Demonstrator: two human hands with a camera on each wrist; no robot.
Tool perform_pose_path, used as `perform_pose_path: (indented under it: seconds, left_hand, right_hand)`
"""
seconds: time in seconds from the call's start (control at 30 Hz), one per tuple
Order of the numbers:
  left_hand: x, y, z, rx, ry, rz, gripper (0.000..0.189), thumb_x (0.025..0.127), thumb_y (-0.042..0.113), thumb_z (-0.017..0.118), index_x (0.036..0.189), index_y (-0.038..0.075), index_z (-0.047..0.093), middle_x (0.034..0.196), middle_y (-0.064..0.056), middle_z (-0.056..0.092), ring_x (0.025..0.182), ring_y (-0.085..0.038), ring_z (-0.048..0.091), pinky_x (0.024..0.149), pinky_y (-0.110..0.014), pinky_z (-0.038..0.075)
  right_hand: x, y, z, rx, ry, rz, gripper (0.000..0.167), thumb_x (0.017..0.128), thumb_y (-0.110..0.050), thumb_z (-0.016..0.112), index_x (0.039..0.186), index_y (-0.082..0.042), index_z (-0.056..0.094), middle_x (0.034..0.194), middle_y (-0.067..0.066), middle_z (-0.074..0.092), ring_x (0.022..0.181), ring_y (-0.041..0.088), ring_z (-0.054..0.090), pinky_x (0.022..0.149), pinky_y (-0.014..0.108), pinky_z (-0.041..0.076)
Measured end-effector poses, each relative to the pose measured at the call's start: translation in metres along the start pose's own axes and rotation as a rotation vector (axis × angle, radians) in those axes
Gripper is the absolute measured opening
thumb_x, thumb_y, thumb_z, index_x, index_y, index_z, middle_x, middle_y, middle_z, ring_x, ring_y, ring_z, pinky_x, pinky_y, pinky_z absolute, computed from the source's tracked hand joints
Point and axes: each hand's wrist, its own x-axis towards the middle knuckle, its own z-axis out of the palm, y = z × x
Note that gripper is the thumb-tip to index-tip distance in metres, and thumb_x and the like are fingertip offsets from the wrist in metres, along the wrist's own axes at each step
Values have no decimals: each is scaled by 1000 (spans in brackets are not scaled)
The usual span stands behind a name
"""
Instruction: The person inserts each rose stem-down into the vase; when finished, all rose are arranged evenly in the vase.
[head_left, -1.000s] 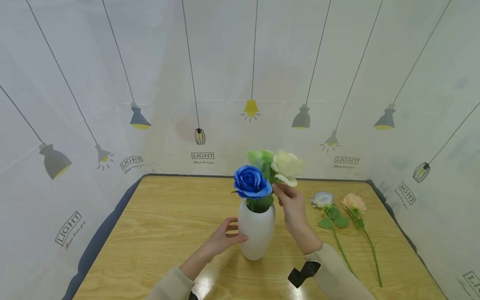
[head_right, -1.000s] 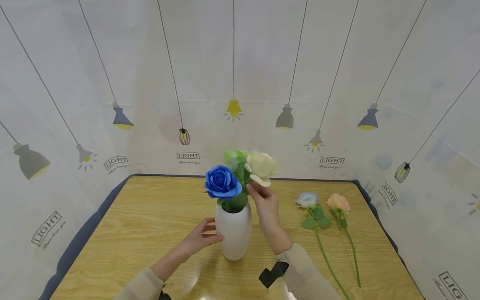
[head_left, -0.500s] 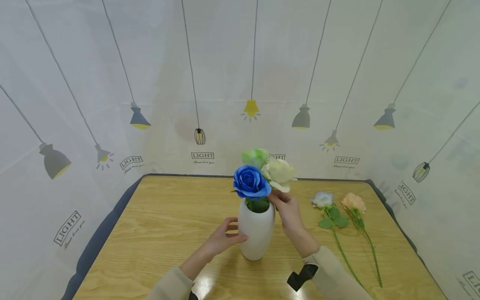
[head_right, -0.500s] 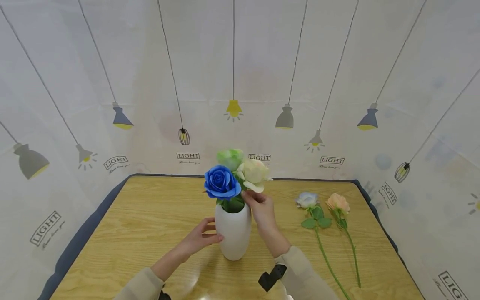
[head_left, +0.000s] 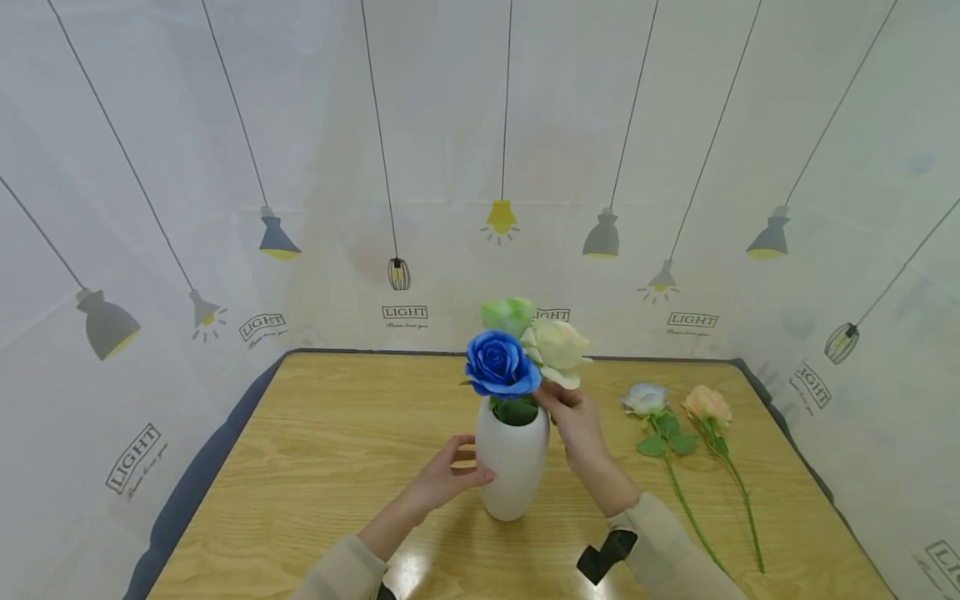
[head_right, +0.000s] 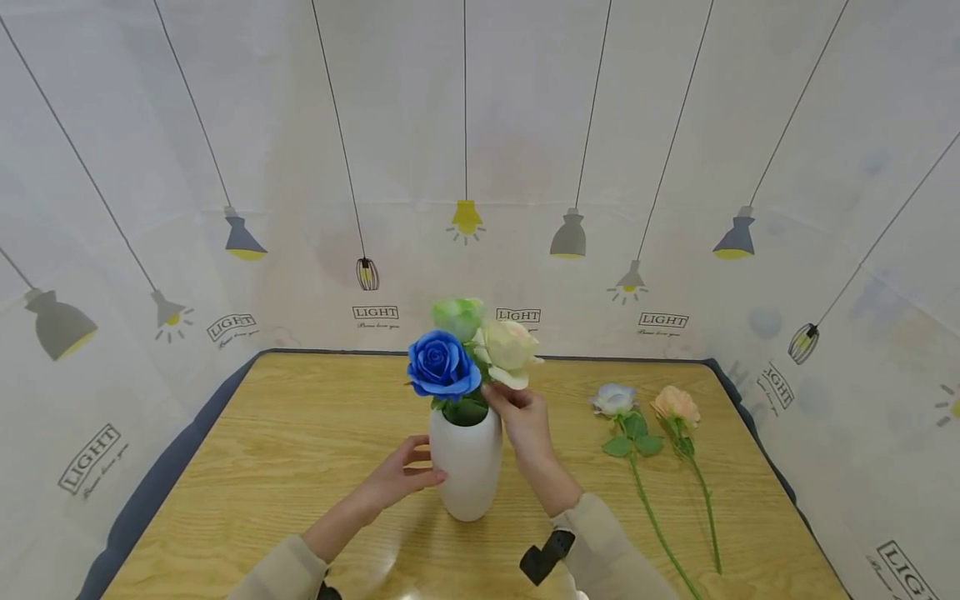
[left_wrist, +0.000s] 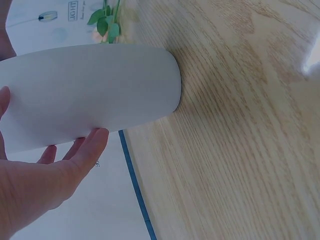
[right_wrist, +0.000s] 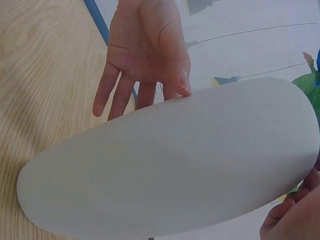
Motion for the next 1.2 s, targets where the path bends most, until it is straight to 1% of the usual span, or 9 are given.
perform_pose_path:
  seconds: [0.13,0.23,0.4,0.57,0.63,0.7,1.0,1.1,1.2]
  left_hand:
    - [7,-14,-1,5,7,1,64,80,27,66,129,3,32,124,-22,40,109,-39,43,83,-49,40]
    - [10,-19,-1,3,8,-4,66,79,30,67,129,4,32,124,-21,40,109,-38,43,84,-49,40]
    - [11,-20,-2,-2,10,-10,68,78,33,68,129,5,33,125,-20,40,109,-38,44,84,-49,40]
    - [11,-20,-2,-2,9,-13,68,78,33,67,129,5,33,125,-20,40,109,-37,44,84,-48,40]
    - [11,-19,-2,0,8,-12,68,79,32,67,129,4,32,125,-20,40,109,-38,44,84,-48,40]
    - [11,-19,-2,-2,7,-13,67,79,32,67,130,4,32,125,-21,39,109,-38,44,84,-48,40]
    - [11,-21,-2,-25,4,-13,68,77,34,68,129,6,33,125,-20,39,109,-37,44,85,-49,39]
    - [11,-20,-3,-21,2,-10,68,78,34,68,129,6,33,125,-20,39,109,-37,44,85,-49,39]
    - [10,-20,-3,-22,1,-11,69,78,34,68,129,5,33,125,-21,39,109,-37,44,84,-49,39]
  right_hand:
    - [-1,1,-5,7,14,12,25,81,-14,65,98,6,62,82,-2,60,70,13,45,64,29,35]
    - [-2,3,-13,-20,26,25,27,81,-16,65,98,4,63,79,-4,56,63,13,40,61,27,34]
    - [-2,13,-33,-94,14,42,38,81,-25,66,107,2,60,83,-4,55,63,13,40,61,26,35]
    - [1,30,-55,-103,26,72,39,80,-30,66,105,-1,60,71,-2,48,59,12,38,59,26,35]
    - [2,36,-65,-107,31,84,38,80,-31,66,104,-2,61,68,0,45,59,11,38,58,25,35]
    - [2,43,-74,-106,33,96,38,80,-30,65,104,-1,60,69,1,45,59,12,38,57,25,36]
    - [3,69,-113,-208,39,145,42,82,-31,63,109,1,58,78,-2,51,66,11,43,57,23,38]
    - [4,77,-127,-248,23,154,49,83,-34,61,115,2,54,86,-5,52,70,11,44,59,24,38]
    - [5,83,-139,-294,21,179,54,83,-38,59,119,1,51,94,-5,52,75,11,45,64,27,39]
